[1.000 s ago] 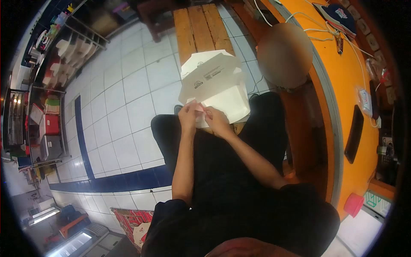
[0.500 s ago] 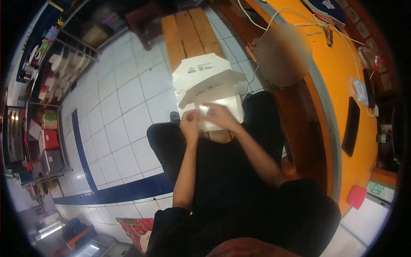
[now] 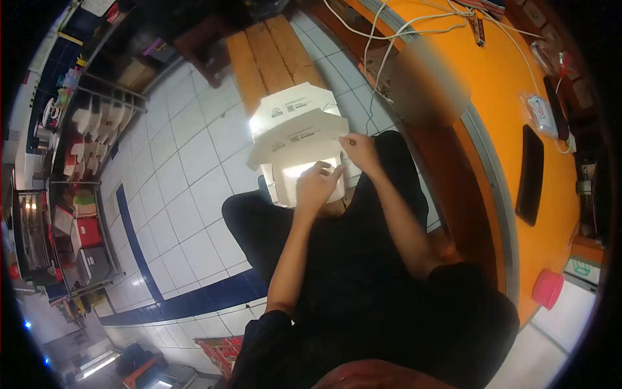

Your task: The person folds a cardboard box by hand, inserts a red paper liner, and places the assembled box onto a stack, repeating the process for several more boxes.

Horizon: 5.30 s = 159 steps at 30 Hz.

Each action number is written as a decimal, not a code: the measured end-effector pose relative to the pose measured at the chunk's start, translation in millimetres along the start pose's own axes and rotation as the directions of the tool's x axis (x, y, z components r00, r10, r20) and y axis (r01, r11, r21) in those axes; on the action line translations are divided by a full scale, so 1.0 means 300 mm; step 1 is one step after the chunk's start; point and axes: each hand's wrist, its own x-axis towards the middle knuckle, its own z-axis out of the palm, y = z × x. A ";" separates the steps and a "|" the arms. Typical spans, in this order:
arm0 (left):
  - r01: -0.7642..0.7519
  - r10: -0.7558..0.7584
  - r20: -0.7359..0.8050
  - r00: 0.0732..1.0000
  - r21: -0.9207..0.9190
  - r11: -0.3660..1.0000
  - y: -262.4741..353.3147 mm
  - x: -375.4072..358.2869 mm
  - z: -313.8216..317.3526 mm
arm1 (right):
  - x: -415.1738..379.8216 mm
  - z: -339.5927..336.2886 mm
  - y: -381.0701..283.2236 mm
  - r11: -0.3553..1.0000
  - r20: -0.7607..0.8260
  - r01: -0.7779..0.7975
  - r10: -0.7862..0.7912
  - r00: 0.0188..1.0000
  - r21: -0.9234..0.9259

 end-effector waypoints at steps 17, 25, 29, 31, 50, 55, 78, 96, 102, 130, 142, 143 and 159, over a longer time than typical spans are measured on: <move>0.202 -0.239 -0.025 0.971 -0.452 0.869 -0.020 0.120 0.105 | -0.068 0.054 -0.086 0.994 0.116 -0.041 0.053 0.992 -0.105; -0.118 0.139 -0.224 0.965 0.105 0.987 -0.020 -0.085 -0.167 | -0.155 -0.109 -0.163 0.978 0.145 0.167 -0.148 0.978 -0.128; -0.012 0.022 -0.030 0.999 0.301 0.953 -0.092 -0.264 -0.301 | -0.195 -0.110 -0.111 0.777 0.556 0.534 -0.295 0.777 -0.334; -0.043 0.042 0.010 0.999 0.310 0.950 -0.167 -0.271 -0.280 | -0.194 -0.024 -0.056 0.703 0.580 0.529 -0.201 0.789 -0.476; 0.903 -0.574 -0.750 0.328 0.428 -0.044 -1.077 -1.718 -0.861 | 0.006 0.061 -0.061 0.872 -0.061 -0.187 0.179 0.982 -0.452; 0.956 -0.423 -0.862 0.278 0.203 0.214 -0.907 -1.788 -0.418 | 0.007 0.101 0.067 0.895 -0.119 -0.164 0.125 0.985 -0.416; 0.322 -0.347 -0.118 0.931 -0.188 0.928 -0.314 -0.013 -0.226 | -0.004 0.003 0.086 0.967 -0.111 -0.102 0.130 0.985 0.232; -0.089 0.200 -0.338 0.920 0.317 0.944 -0.124 0.061 -0.013 | -0.132 0.070 -0.035 0.945 0.171 0.078 -0.024 0.985 -0.316; 0.095 -0.073 0.093 0.993 -0.256 0.962 -0.203 0.261 0.136 | -0.150 0.042 0.030 0.976 0.023 0.149 -0.147 0.989 -0.162; -0.035 0.012 -0.078 0.997 -0.292 0.956 -0.129 0.096 -0.063 | -0.177 0.117 0.067 0.995 -0.180 0.086 -0.076 0.981 0.047; 0.315 -0.278 0.227 0.933 -0.889 0.332 -0.258 -0.058 -0.303 | -0.184 0.105 -0.003 0.986 -0.084 0.122 -0.113 0.990 0.115; 0.297 -0.253 0.212 0.944 -0.881 0.368 -0.232 -0.058 -0.310 | -0.192 0.104 -0.006 0.981 -0.095 0.129 -0.116 0.989 0.143; 0.167 -0.334 0.023 0.942 -0.897 0.409 -0.360 0.017 -0.194 | -0.367 0.107 -0.306 0.621 0.289 0.783 -0.742 0.605 -0.043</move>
